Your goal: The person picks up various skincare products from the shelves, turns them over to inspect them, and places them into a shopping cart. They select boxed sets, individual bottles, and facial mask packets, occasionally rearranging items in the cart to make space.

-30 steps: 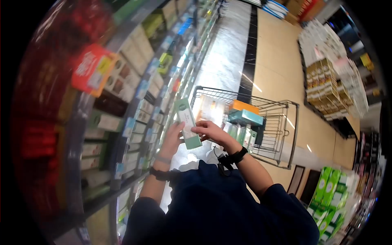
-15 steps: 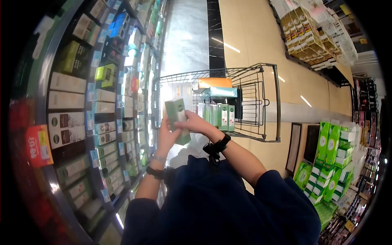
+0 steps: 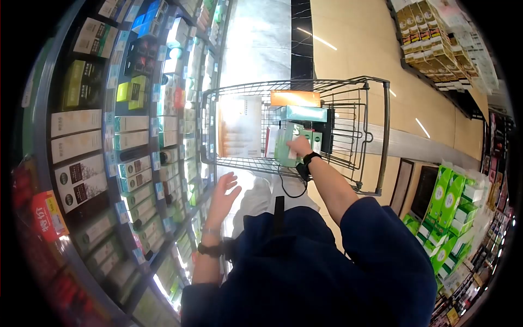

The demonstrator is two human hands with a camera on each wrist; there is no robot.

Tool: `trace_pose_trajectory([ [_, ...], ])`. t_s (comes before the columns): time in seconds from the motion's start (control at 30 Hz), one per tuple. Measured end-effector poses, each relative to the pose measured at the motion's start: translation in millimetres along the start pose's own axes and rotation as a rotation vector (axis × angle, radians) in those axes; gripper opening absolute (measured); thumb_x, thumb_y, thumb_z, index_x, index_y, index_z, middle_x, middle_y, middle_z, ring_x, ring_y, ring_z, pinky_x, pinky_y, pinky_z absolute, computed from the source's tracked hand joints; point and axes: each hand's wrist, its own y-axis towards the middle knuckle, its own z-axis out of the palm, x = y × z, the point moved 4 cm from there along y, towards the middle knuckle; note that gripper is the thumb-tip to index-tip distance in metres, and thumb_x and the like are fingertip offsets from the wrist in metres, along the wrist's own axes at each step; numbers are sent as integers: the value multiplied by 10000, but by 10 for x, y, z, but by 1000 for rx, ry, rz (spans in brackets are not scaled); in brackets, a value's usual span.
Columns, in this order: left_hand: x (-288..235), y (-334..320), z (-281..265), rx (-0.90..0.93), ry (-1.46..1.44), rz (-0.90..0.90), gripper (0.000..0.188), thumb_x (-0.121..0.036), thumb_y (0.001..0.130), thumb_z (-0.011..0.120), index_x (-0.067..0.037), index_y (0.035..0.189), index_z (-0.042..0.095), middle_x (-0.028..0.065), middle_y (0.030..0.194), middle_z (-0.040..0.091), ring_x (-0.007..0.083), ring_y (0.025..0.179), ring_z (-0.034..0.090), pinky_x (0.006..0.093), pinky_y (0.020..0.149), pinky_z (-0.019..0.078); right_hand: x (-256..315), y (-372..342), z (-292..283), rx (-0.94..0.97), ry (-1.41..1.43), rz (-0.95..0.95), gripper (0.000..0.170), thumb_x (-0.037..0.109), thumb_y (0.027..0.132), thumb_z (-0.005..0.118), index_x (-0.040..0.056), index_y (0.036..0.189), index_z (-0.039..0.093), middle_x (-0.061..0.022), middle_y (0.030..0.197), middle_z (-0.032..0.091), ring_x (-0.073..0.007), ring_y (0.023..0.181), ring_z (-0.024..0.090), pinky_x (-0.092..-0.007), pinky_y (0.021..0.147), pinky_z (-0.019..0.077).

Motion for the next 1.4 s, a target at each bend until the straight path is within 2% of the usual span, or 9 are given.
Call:
trace_pose_trajectory([
  [0.13, 257, -329, -155, -100, -119, -70, 476, -154, 974, 623, -35, 1408, 466, 140, 1346, 581, 218, 1231, 565, 350, 983, 492, 6, 4, 48, 31, -214, -4, 607, 333, 732, 751, -114, 1112, 596, -262, 969, 707, -369, 869, 715, -423, 780, 581],
  [0.2, 372, -530, -225, -194, -208, -202, 445, -193, 990, 602, -54, 1397, 486, 100, 1327, 603, 193, 1208, 575, 333, 949, 499, -10, 45, 108, 13, -316, 10, 442, 373, 732, 708, -46, 871, 725, -266, 966, 713, -391, 924, 699, -436, 824, 563],
  [0.53, 826, -1114, -243, -300, -366, -317, 396, -219, 1005, 580, -80, 1369, 507, 79, 1287, 626, 199, 1178, 600, 339, 949, 504, 90, 12, -36, 99, -719, 153, 654, 631, 758, 735, 74, 1100, 743, -114, 1125, 730, -251, 1033, 709, -361, 830, 573],
  [0.67, 916, -1131, -294, -295, -373, -239, 387, -210, 1009, 575, -79, 1366, 509, 73, 1273, 633, 185, 1155, 606, 323, 933, 505, -94, 25, 22, 122, -735, 90, 439, 351, 799, 668, 71, 1131, 732, -111, 1201, 710, -263, 1093, 691, -355, 905, 554],
  [0.83, 830, -1136, -494, -308, -337, -166, 375, -194, 994, 596, -74, 1345, 537, 68, 1233, 653, 172, 1110, 623, 312, 900, 511, -585, 443, 345, 245, -463, 96, 411, 334, 822, 629, 47, 1097, 733, -203, 1171, 696, -340, 1148, 649, -422, 950, 523],
  [0.87, 783, -1138, -545, -315, -320, -147, 373, -193, 996, 595, -72, 1344, 535, 71, 1233, 654, 167, 1105, 625, 307, 896, 511, -450, 393, 342, 237, -472, 94, 373, 275, 832, 651, -12, 1059, 726, -206, 1084, 724, -323, 989, 718, -416, 840, 567],
  [0.9, 767, -1149, -603, -320, -325, -124, 370, -194, 999, 592, -71, 1344, 535, 71, 1233, 653, 163, 1103, 625, 302, 897, 507, -116, 5, 215, 226, -239, 127, 323, 202, 888, 654, -115, 950, 667, -221, 713, 694, -292, 578, 711, -411, 508, 572],
  [1.2, 868, -1253, -940, -379, -299, 11, 355, -171, 1003, 573, -67, 1340, 535, 68, 1218, 661, 158, 1093, 629, 291, 898, 499, 290, 209, 474, 304, -410, -30, 311, 202, 900, 617, -104, 950, 640, -228, 722, 709, -352, 605, 719, -459, 471, 564],
  [1.4, 1142, -1440, -1182, -466, -311, 77, 358, -148, 986, 597, -57, 1327, 546, 87, 1200, 678, 167, 1083, 642, 300, 872, 513, 944, -287, 650, 368, -64, 35, 329, 272, 889, 673, -41, 991, 652, -177, 787, 712, -276, 566, 689, -388, 473, 538],
])
